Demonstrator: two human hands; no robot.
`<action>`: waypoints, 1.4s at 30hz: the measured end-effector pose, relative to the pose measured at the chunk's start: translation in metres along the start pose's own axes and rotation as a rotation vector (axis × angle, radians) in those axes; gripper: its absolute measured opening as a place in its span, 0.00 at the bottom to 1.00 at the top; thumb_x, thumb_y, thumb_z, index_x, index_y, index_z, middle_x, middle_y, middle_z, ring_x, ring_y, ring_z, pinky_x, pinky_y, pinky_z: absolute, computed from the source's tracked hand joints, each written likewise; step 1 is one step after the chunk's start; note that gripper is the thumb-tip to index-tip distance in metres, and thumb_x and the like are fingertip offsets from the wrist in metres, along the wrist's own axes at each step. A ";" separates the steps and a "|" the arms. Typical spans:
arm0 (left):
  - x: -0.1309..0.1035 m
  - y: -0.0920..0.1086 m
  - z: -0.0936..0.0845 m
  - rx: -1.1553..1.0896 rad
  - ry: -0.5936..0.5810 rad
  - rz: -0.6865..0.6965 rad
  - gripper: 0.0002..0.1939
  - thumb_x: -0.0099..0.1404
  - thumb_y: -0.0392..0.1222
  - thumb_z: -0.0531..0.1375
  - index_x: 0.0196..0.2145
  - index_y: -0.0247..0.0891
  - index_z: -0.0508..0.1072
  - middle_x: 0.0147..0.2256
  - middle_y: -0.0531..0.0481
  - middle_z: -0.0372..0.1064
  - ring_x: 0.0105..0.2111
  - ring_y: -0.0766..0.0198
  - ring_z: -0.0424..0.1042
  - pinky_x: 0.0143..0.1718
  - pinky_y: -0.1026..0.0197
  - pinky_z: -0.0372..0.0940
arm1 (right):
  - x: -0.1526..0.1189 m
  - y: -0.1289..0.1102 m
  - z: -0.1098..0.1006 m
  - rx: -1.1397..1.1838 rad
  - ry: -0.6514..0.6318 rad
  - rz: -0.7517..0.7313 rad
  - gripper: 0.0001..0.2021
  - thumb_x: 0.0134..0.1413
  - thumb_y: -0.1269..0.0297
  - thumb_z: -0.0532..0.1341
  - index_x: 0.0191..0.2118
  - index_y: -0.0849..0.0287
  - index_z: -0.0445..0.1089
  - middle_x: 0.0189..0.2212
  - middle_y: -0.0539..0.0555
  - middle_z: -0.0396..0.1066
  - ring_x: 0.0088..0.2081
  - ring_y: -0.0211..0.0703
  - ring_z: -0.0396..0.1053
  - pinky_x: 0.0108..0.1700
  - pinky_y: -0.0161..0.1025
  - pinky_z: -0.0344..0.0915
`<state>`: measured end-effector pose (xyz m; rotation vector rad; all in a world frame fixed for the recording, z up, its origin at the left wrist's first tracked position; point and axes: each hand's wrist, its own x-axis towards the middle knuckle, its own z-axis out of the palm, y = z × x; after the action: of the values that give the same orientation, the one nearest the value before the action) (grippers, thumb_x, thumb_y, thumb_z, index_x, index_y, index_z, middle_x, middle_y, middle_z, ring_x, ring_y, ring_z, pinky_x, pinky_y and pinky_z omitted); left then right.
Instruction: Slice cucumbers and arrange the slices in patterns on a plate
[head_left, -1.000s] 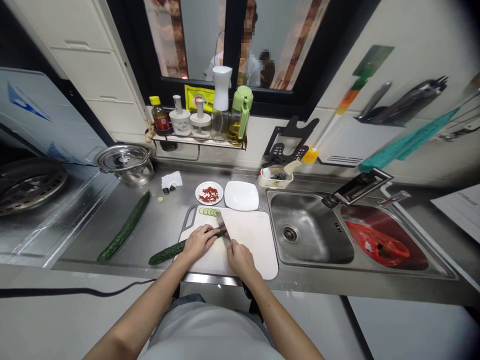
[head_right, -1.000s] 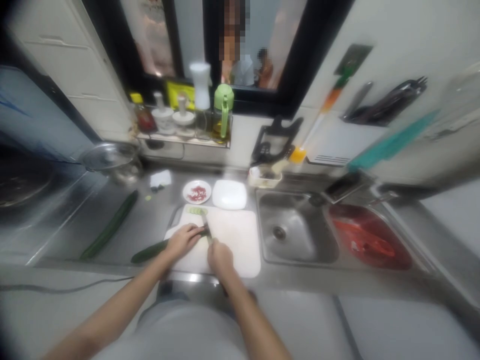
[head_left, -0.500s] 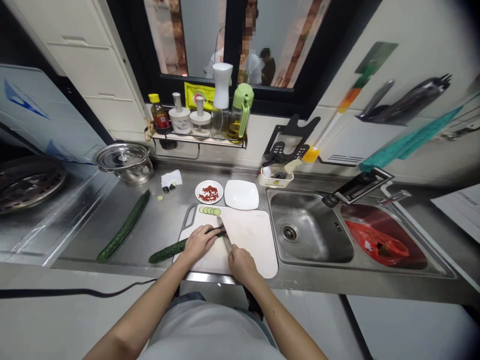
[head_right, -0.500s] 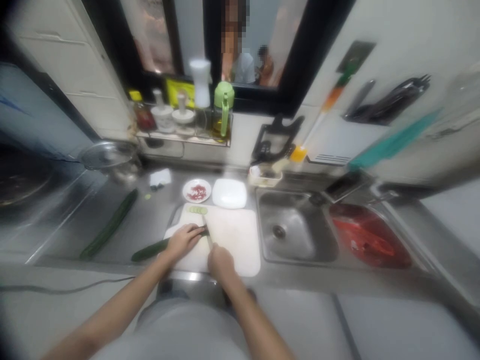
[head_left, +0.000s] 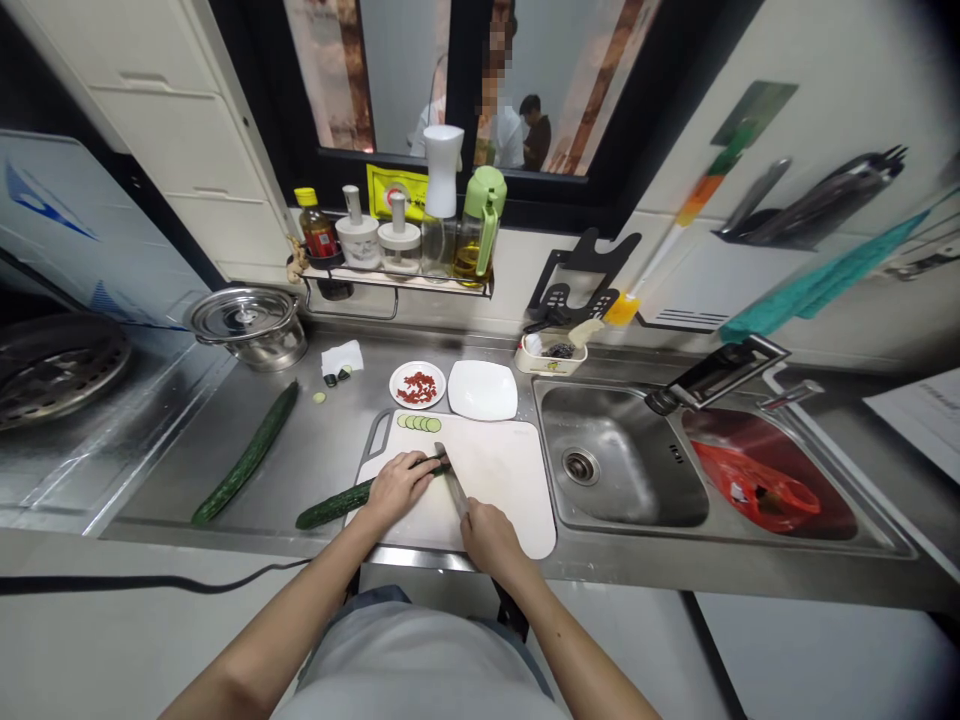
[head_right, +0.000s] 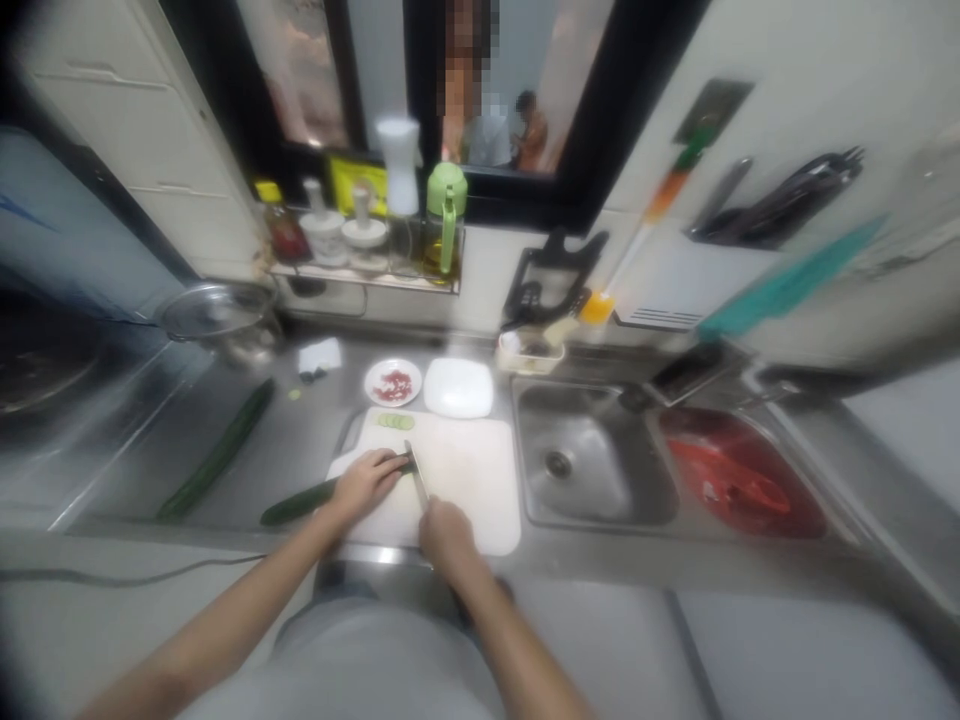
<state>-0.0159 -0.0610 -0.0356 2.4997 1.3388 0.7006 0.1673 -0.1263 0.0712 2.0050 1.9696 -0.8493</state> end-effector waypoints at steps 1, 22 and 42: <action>0.000 0.000 0.000 0.001 0.001 0.000 0.15 0.67 0.43 0.54 0.51 0.48 0.72 0.45 0.48 0.68 0.43 0.61 0.67 0.44 0.58 0.65 | 0.002 -0.001 0.000 -0.005 0.003 0.001 0.16 0.61 0.72 0.47 0.48 0.67 0.68 0.42 0.65 0.73 0.45 0.51 0.71 0.39 0.38 0.60; 0.000 0.001 0.000 0.014 -0.008 -0.003 0.15 0.67 0.43 0.54 0.51 0.48 0.71 0.45 0.48 0.68 0.43 0.61 0.66 0.45 0.57 0.64 | -0.006 -0.001 0.003 -0.033 -0.028 0.022 0.15 0.59 0.73 0.48 0.47 0.66 0.68 0.41 0.64 0.73 0.45 0.49 0.71 0.41 0.37 0.61; -0.001 0.002 0.000 0.002 -0.009 -0.019 0.15 0.67 0.43 0.54 0.51 0.48 0.71 0.45 0.48 0.68 0.44 0.61 0.66 0.45 0.57 0.64 | 0.003 -0.005 0.004 -0.034 -0.017 0.005 0.16 0.60 0.73 0.48 0.48 0.67 0.68 0.42 0.65 0.73 0.46 0.50 0.71 0.42 0.39 0.62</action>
<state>-0.0147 -0.0625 -0.0351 2.4850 1.3587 0.6831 0.1609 -0.1258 0.0676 1.9768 1.9551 -0.8235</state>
